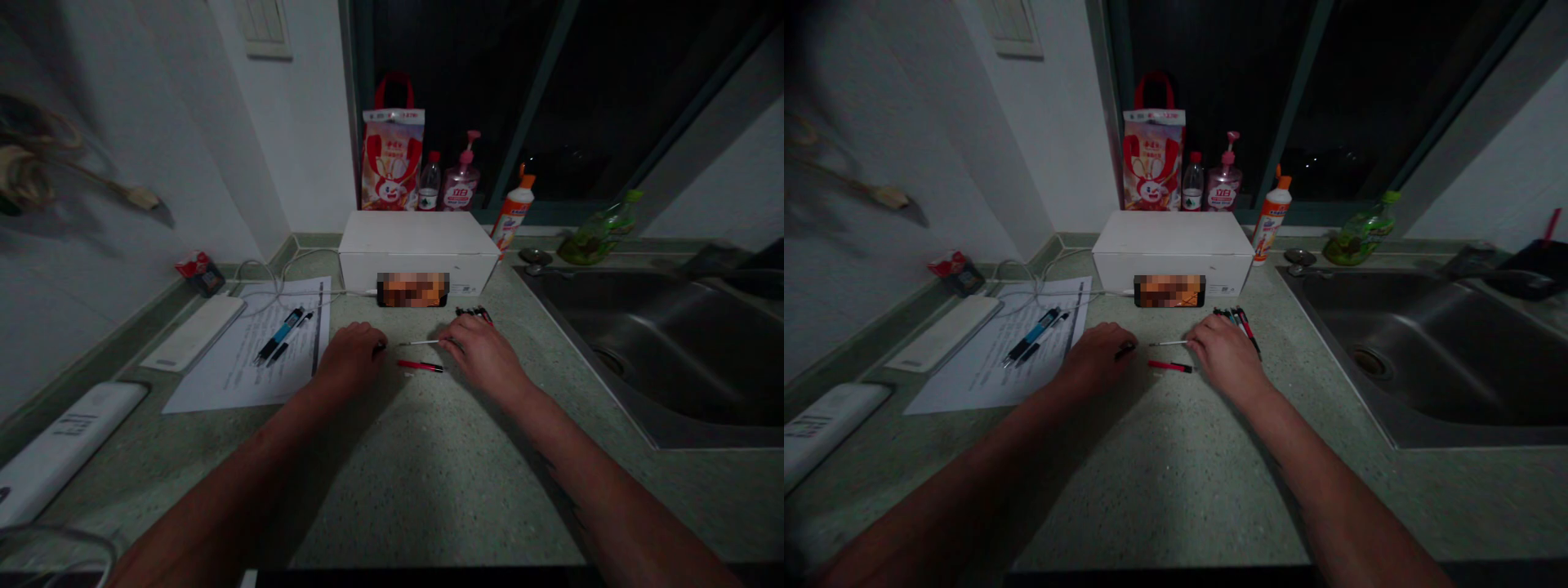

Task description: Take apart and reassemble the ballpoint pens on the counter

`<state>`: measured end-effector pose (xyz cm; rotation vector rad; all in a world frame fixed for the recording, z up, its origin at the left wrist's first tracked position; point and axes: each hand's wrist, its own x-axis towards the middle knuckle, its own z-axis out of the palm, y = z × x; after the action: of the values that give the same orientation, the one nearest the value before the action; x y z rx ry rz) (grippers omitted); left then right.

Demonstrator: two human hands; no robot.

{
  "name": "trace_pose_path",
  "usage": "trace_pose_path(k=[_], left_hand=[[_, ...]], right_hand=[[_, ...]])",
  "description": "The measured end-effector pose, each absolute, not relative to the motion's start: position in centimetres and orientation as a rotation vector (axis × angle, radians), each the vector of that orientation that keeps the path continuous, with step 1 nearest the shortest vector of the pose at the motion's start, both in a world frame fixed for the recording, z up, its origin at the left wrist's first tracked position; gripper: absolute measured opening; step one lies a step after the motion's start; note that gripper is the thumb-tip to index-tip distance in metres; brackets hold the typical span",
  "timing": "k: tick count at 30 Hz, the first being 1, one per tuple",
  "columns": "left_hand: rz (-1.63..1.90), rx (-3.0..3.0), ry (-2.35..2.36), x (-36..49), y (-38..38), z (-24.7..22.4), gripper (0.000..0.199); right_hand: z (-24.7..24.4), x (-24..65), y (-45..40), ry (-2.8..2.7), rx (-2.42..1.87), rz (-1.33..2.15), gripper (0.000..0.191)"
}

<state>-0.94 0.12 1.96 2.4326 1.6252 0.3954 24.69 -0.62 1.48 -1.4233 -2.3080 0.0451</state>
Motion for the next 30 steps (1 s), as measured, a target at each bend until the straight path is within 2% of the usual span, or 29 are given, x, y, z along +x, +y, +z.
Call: trace_pose_path(k=[5, 11, 17, 24, 28, 30], left_hand=[[0.526, 2.411, 1.491, -0.4, -0.4, 1.7, 0.016], [0.462, 2.410, 1.540, -0.6, -0.2, 1.7, 0.016], [0.372, 2.438, 1.520, -0.2, -0.3, 1.3, 0.017], [0.400, 2.378, 1.547, -0.1, -0.3, 0.7, 0.014], [0.617, 2.110, 1.581, -0.1, -0.2, 0.8, 0.026], [0.702, 1.986, 1.484, 0.1, -0.4, 1.0, 0.033]], right_hand=[[1.3, 24.0, -1.0, -2.323, -1.332, 0.147, 0.013], [1.8, 25.2, -0.5, -2.359, -1.373, 0.199, 0.015], [2.2, 25.2, -0.7, -2.488, -1.221, 0.489, 0.012], [1.6, 24.2, -1.1, -2.505, -1.266, 0.518, 0.008], [2.1, 23.7, -1.4, -2.430, -1.294, 0.471, 0.004], [2.3, 23.2, -1.8, -2.369, -1.276, 0.428, 0.015]])
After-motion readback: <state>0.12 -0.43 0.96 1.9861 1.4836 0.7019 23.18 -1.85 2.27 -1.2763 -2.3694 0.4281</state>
